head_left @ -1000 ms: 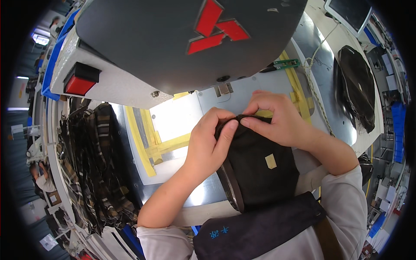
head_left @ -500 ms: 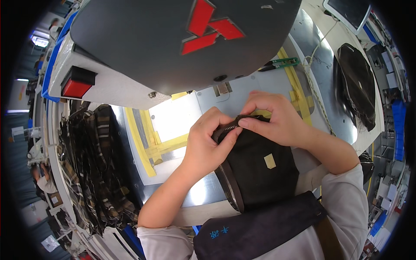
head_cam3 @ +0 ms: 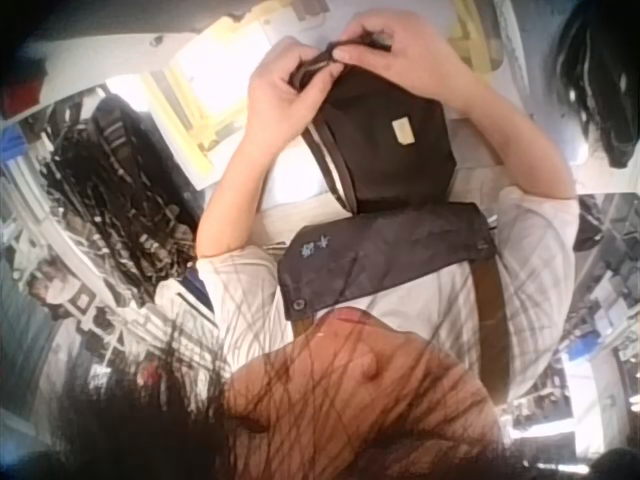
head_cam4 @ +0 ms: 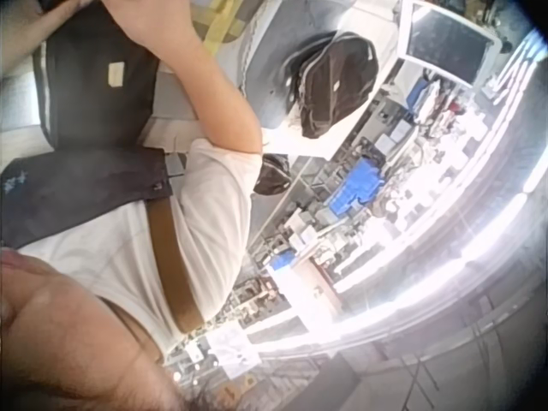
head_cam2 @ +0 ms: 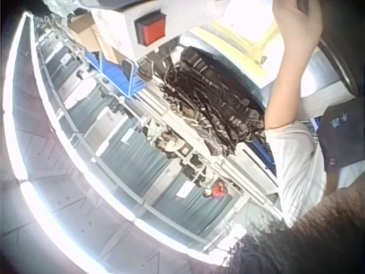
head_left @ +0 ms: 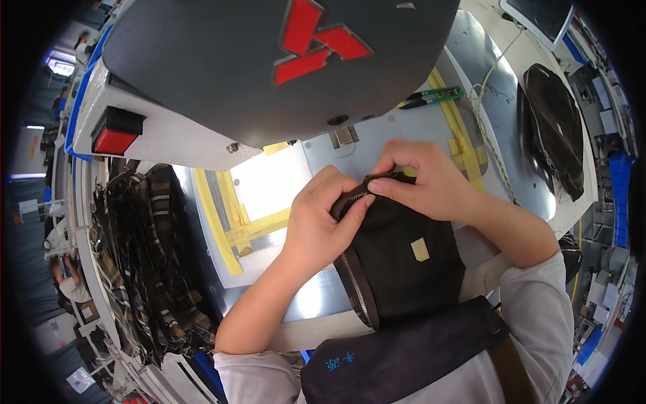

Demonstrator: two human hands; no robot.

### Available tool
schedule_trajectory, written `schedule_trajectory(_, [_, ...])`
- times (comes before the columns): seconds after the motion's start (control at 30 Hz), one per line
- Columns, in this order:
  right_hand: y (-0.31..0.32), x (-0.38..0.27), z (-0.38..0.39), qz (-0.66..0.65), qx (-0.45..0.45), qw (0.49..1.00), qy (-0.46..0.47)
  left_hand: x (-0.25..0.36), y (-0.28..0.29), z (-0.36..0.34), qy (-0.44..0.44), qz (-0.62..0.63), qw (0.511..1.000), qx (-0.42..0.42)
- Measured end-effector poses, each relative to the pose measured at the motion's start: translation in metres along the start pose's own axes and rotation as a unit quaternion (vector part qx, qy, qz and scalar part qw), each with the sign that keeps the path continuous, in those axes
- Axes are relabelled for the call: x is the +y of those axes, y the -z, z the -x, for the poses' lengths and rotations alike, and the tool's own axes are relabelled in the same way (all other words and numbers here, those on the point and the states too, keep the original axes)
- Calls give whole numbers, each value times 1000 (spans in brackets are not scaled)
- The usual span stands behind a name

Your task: The person sews a black bag using a sewing machine. They align the zipper and fabric, guide the bag under the needle, and stitch along the edge. The person repeatedly adjusts the bag and checks the zipper alignment throughout the process.

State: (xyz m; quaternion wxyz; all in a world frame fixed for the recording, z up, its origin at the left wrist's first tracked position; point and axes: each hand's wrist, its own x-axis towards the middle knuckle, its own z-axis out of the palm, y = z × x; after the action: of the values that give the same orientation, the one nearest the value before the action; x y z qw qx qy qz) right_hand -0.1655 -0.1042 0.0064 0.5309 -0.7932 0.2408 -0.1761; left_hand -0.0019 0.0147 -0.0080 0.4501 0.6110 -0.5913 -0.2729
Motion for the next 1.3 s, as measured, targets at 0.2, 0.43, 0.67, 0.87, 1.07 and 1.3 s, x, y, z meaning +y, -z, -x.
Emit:
schedule_trajectory(0.2, [6, -4, -2, -19, -15, 999, -47, -3, 10, -5, 26, 92, 993, -63])
schedule_trajectory(0.43, [1, -5, 0, 5, -6, 999, -43, -4, 5, -5, 51, 95, 993, -44])
schedule_trajectory(0.67, [4, -5, 0, -59, 3, 997, -51, -9, 7, -5, 70, 138, 986, -58])
schedule_trajectory(0.87, [2, 7, -7, 22, 13, 1000, -2, -8, 4, -5, 84, 98, 991, -31])
schedule_trajectory(1.07, [1, 18, -31, 101, 11, 995, -25, -13, 5, -15, 15, -153, 985, 77])
schedule_trajectory(1.3, [10, 20, -63, 241, -35, 968, -58, -16, 7, -38, 137, -191, 969, 71])
